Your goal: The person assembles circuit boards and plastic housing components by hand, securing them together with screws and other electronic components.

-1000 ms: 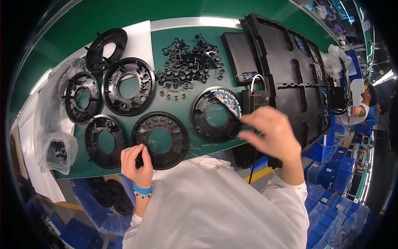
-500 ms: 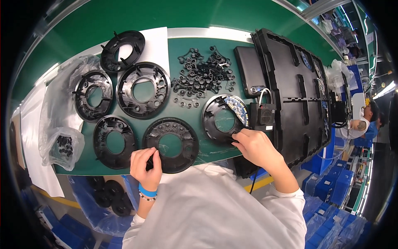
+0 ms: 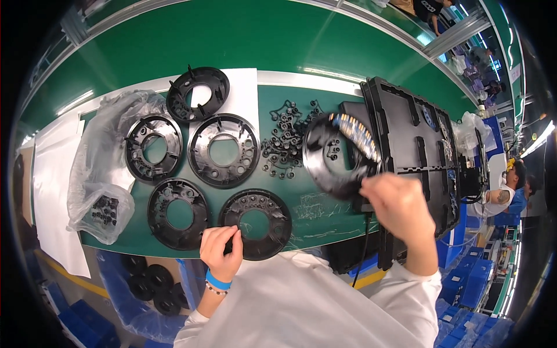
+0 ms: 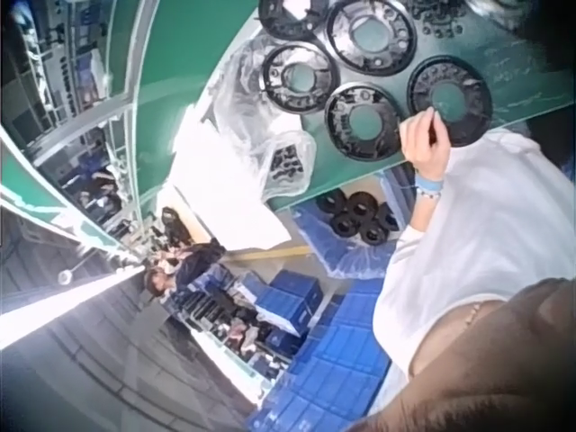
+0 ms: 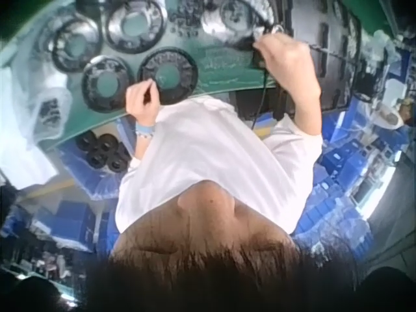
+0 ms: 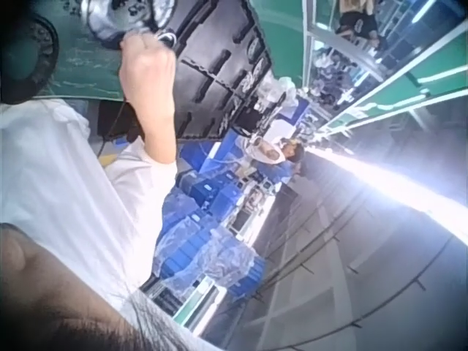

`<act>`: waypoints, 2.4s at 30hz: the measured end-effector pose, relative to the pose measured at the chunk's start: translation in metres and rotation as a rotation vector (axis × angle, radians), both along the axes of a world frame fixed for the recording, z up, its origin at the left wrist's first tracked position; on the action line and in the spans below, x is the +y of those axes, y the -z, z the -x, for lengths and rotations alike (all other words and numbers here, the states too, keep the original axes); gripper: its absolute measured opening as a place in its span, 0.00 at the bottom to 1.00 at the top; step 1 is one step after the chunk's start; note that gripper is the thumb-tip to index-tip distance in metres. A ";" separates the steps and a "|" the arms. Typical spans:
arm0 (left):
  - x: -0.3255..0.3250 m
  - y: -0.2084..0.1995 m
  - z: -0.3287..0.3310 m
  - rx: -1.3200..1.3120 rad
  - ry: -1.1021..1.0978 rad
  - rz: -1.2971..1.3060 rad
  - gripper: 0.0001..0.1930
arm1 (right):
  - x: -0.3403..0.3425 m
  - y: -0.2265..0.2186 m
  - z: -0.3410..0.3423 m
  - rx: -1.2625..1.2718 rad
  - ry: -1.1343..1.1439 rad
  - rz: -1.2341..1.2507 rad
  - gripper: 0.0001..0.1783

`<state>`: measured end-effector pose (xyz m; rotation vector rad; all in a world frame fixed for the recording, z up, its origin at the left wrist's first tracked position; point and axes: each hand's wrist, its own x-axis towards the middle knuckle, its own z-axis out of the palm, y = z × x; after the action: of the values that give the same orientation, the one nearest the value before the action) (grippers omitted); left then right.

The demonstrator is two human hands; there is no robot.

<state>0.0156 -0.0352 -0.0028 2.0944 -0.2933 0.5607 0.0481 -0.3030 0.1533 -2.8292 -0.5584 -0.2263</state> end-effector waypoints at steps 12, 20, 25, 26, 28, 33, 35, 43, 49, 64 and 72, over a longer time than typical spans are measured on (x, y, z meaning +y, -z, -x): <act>0.002 -0.001 0.004 -0.041 0.007 -0.021 0.08 | -0.047 0.077 -0.245 -0.152 0.228 0.135 0.06; -0.002 0.001 0.003 -0.021 -0.002 -0.024 0.08 | -0.052 0.131 -0.301 -0.120 0.482 0.026 0.06; -0.001 -0.002 0.006 0.082 0.064 -0.026 0.09 | -0.052 0.115 -0.290 -0.173 0.515 -0.048 0.10; -0.001 0.001 0.009 0.114 0.069 -0.010 0.10 | -0.062 0.103 -0.278 -0.196 0.490 -0.111 0.13; -0.006 0.002 0.015 0.121 0.113 0.006 0.10 | -0.092 0.080 -0.250 -0.245 0.454 -0.125 0.15; -0.025 0.004 0.030 0.041 0.265 0.057 0.10 | -0.222 0.050 -0.158 -0.439 0.774 0.019 0.06; -0.032 0.003 0.031 0.011 0.313 0.061 0.10 | -0.273 0.061 -0.123 -0.387 1.003 -0.005 0.08; -0.041 0.000 0.028 0.058 0.287 -0.033 0.11 | -0.359 0.136 -0.118 -0.036 1.025 0.316 0.30; -0.049 0.000 0.021 -0.011 0.215 -0.048 0.11 | -0.372 0.122 -0.122 -0.040 0.945 0.421 0.18; -0.036 0.003 0.026 0.026 0.242 0.024 0.11 | -0.072 0.019 -0.075 -0.022 -0.074 -0.453 0.04; -0.037 0.003 0.020 0.058 0.376 0.179 0.09 | 0.032 0.097 -0.068 0.780 -0.290 -0.652 0.06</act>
<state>-0.0041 -0.0723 -0.0060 1.8200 -0.5677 0.2894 0.1163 -0.2711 0.0561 -1.9469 -0.5571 0.6106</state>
